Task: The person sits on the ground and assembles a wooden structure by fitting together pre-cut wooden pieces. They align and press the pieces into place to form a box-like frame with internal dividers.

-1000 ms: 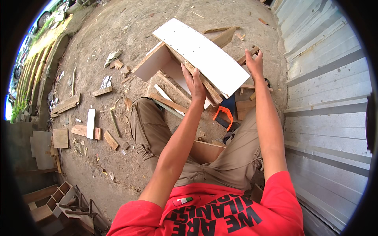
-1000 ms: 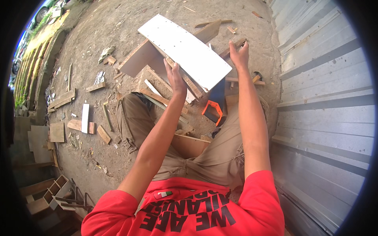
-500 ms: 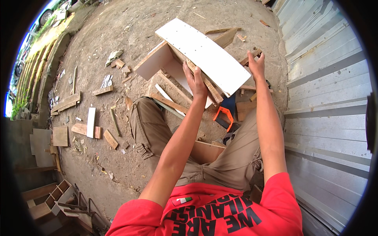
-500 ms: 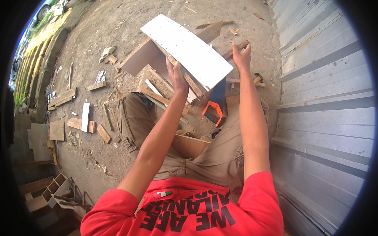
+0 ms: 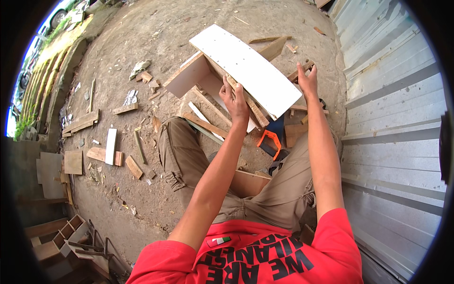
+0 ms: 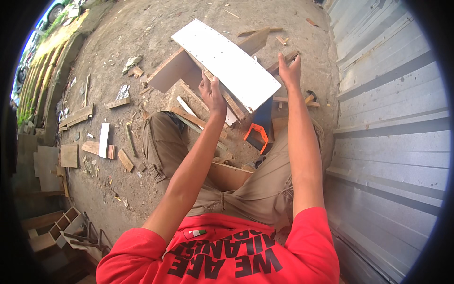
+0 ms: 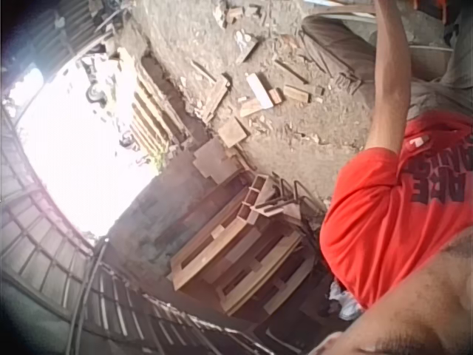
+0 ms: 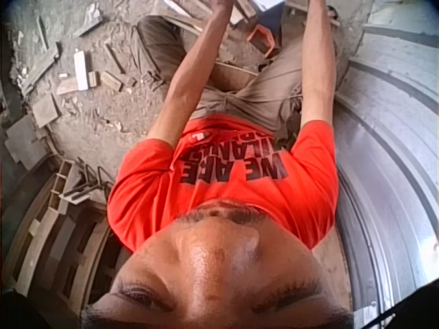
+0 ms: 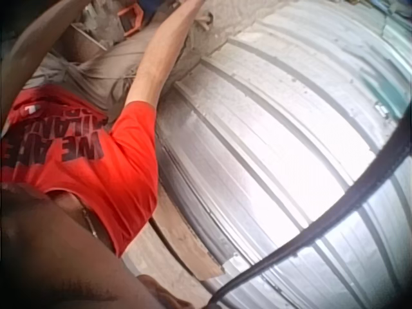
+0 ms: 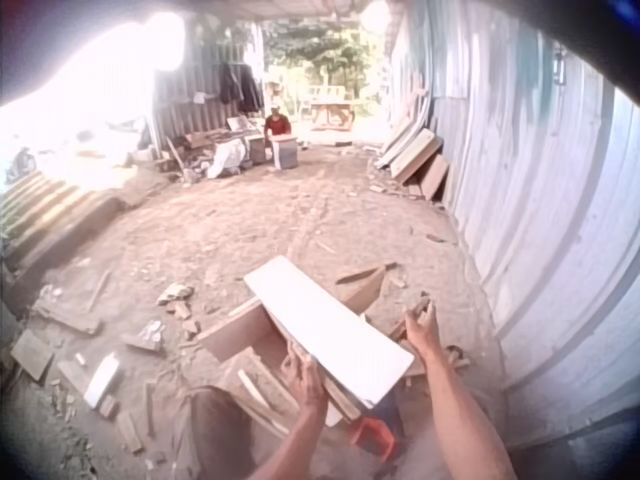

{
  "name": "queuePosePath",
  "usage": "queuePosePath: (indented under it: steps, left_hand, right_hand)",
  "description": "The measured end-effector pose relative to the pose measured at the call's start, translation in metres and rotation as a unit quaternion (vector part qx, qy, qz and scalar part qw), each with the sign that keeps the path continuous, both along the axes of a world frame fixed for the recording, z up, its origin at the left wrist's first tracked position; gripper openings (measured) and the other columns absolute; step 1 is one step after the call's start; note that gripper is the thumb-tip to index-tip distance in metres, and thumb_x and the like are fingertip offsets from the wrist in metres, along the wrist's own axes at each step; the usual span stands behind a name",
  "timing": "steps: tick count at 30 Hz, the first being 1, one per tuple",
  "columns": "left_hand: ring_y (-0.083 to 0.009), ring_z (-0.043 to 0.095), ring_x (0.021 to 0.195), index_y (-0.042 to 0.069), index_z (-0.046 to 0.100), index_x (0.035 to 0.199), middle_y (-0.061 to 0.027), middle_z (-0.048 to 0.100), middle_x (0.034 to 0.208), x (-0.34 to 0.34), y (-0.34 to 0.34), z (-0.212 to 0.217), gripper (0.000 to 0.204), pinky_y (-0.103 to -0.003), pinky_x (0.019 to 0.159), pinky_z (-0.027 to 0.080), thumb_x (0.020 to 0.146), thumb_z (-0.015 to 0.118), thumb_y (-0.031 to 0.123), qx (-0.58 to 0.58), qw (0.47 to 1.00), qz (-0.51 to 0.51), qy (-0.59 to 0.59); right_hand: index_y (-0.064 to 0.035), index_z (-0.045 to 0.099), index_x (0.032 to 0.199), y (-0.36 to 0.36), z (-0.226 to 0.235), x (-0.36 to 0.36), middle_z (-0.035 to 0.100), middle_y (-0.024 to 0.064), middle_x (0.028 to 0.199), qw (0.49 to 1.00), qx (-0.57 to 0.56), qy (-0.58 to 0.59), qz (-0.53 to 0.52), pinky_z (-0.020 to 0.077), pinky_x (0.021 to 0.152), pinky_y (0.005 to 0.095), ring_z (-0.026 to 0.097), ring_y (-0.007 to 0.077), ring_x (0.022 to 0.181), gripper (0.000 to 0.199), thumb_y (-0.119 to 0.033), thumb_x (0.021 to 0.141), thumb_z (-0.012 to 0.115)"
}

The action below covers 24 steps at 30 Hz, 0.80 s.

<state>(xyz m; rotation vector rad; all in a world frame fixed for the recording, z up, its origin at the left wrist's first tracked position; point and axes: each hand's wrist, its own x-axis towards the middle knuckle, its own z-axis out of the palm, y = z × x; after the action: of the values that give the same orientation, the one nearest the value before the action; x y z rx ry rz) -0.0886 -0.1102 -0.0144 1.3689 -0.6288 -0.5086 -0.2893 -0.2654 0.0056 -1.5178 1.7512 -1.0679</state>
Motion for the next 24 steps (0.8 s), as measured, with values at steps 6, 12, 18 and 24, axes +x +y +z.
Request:
queuePosePath:
  steps: [6, 12, 18, 24]
  left_hand:
    - [-0.031, 0.043, 0.13, 0.007, 0.035, 0.158, -0.0186, 0.038, 0.137, -0.003, 0.001, -0.001, 0.068, -0.044, 0.11, 0.035, 0.102, 0.053, 0.041, 0.01, 1.0, -0.003, -0.012]
    - [-0.0339, 0.041, 0.134, 0.008, 0.038, 0.156, -0.02, 0.039, 0.139, 0.0, 0.003, -0.001, 0.068, -0.046, 0.113, 0.034, 0.102, 0.053, 0.045, 0.023, 0.999, -0.002, -0.033]
    - [-0.0316, 0.044, 0.126, 0.005, 0.042, 0.154, -0.0188, 0.041, 0.134, -0.001, 0.003, 0.002, 0.068, -0.043, 0.107, 0.037, 0.1, 0.057, 0.043, 0.014, 1.0, 0.007, -0.02]
    - [-0.0285, 0.044, 0.118, -0.003, 0.04, 0.153, -0.0186, 0.039, 0.128, 0.003, 0.005, 0.001, 0.072, -0.038, 0.103, 0.039, 0.099, 0.059, 0.041, 0.027, 0.999, 0.008, -0.046]
  right_hand:
    - [0.0146, 0.014, 0.154, 0.001, -0.002, 0.003, 0.02, 0.0354, 0.161, 1.0, -0.003, -0.008, 0.003, 0.0245, 0.124, 0.0455, 0.023, 0.0434, 0.152, 0.116, -0.062, 0.087, 0.069]
    - [0.013, 0.011, 0.156, 0.007, 0.006, 0.004, 0.018, 0.0348, 0.162, 0.998, 0.068, -0.012, -0.007, 0.0247, 0.124, 0.0456, 0.023, 0.0432, 0.152, 0.117, -0.062, 0.086, 0.068]
    - [0.012, 0.01, 0.156, 0.012, 0.014, 0.006, 0.021, 0.0358, 0.161, 0.994, 0.111, 0.003, -0.008, 0.0272, 0.123, 0.0454, 0.027, 0.0436, 0.15, 0.114, -0.058, 0.087, 0.068]
    - [0.0135, 0.011, 0.155, 0.017, 0.017, 0.007, 0.025, 0.0377, 0.158, 0.995, 0.1, -0.003, -0.005, 0.0293, 0.121, 0.0452, 0.032, 0.0458, 0.148, 0.111, -0.053, 0.088, 0.068]
